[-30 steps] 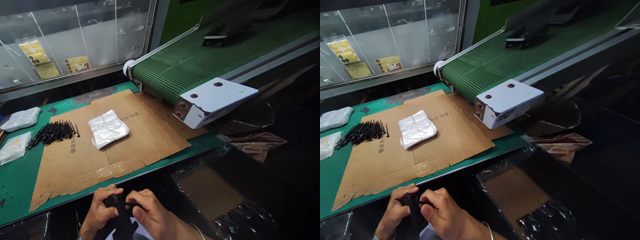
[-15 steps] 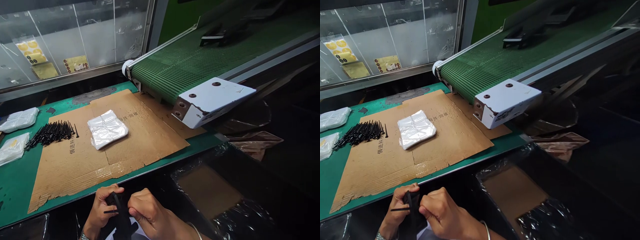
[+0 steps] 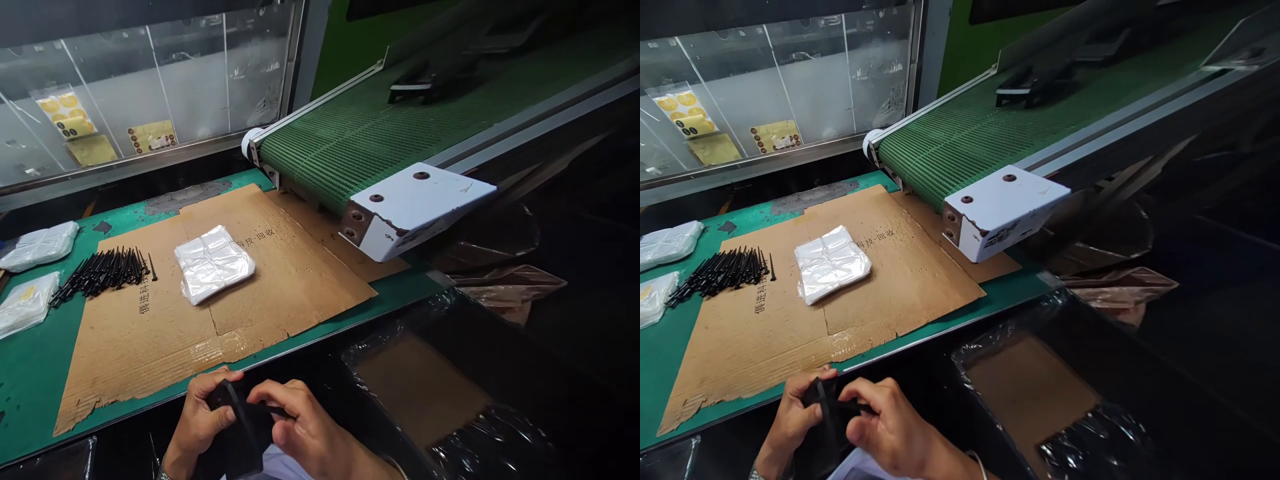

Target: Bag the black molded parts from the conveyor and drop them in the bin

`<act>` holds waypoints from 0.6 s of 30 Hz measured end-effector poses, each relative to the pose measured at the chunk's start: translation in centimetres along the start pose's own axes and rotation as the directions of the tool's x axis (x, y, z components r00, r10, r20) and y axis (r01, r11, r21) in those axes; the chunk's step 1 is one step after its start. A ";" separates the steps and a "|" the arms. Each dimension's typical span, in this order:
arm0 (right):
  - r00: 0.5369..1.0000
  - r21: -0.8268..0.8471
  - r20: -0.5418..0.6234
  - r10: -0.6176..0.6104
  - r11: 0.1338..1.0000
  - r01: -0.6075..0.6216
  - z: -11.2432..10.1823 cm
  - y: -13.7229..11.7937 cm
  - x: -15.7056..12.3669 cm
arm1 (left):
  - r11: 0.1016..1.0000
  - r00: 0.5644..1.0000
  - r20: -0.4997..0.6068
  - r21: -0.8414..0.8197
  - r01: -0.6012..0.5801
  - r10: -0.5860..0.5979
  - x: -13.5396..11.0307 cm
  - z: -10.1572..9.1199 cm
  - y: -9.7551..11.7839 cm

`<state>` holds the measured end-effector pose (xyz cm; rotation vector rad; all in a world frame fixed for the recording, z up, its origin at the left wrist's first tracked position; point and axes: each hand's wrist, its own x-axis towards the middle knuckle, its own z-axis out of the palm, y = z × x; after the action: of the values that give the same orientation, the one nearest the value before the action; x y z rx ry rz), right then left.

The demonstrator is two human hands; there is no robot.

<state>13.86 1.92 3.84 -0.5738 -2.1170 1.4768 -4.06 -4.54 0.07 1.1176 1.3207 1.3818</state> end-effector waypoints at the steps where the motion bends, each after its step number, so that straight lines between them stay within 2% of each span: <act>1: 0.999 0.010 0.038 0.017 1.000 -0.018 0.0 -0.2 0.2 | 0.999 1.000 0.025 0.030 -0.011 0.010 0.2 0.1 0.4; 3: 0.998 0.011 0.064 0.023 1.000 -0.024 -0.1 -0.3 0.4 | 0.997 0.999 0.002 0.072 -0.033 0.033 0.5 0.5 1.2; 5: 0.999 -0.034 -0.029 -0.031 0.999 0.030 0.1 -0.3 0.6 | 0.999 0.985 -0.169 0.027 -0.029 0.033 0.6 1.3 1.6; 7: 0.969 -0.152 -0.189 -0.157 0.980 0.129 0.5 -0.1 0.7 | 0.976 0.936 -0.333 -0.215 0.042 -0.113 0.4 2.3 1.6; 8: 0.941 -0.233 -0.243 -0.237 0.956 0.181 0.8 0.0 0.7 | 0.912 0.913 -0.331 -0.399 0.095 -0.240 0.3 2.8 1.5; 9: 0.914 -0.312 -0.261 -0.309 0.923 0.223 1.1 0.1 0.6 | 0.797 0.896 -0.255 -0.583 0.158 -0.364 0.2 3.4 1.4; 10: 0.897 -0.384 -0.247 -0.365 0.887 0.255 1.5 0.2 0.5 | 0.645 0.876 -0.141 -0.732 0.221 -0.460 0.1 3.8 1.3; 11: 0.893 -0.439 -0.205 -0.401 0.853 0.283 1.8 0.3 0.3 | 0.495 0.858 -0.028 -0.826 0.269 -0.513 0.0 4.2 1.2; 12: 0.897 -0.473 -0.154 -0.414 0.828 0.301 2.1 0.3 0.0 | 0.382 0.843 0.042 -0.879 0.287 -0.536 0.0 4.4 1.3; 13: 0.905 -0.485 -0.117 -0.408 0.819 0.307 2.1 0.3 -0.2 | 0.313 0.832 0.068 -0.907 0.282 -0.550 0.0 4.6 1.4; 14: 0.913 -0.474 -0.098 -0.395 0.825 0.307 2.1 0.3 -0.4 | 0.287 0.822 0.057 -0.921 0.262 -0.566 0.1 4.6 1.7; 15: 0.919 -0.447 -0.099 -0.381 0.842 0.301 1.8 0.1 -0.6 | 0.299 0.816 0.016 -0.926 0.230 -0.578 0.1 4.5 2.0; 18: 0.928 -0.354 -0.144 -0.344 0.894 0.277 0.4 -0.5 -0.4 | 0.417 0.799 -0.124 -0.893 0.168 -0.589 0.1 4.1 2.9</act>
<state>13.89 1.19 4.12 -0.4495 -2.1795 0.8576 -0.06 -3.73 3.06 -0.2206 0.8437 1.6408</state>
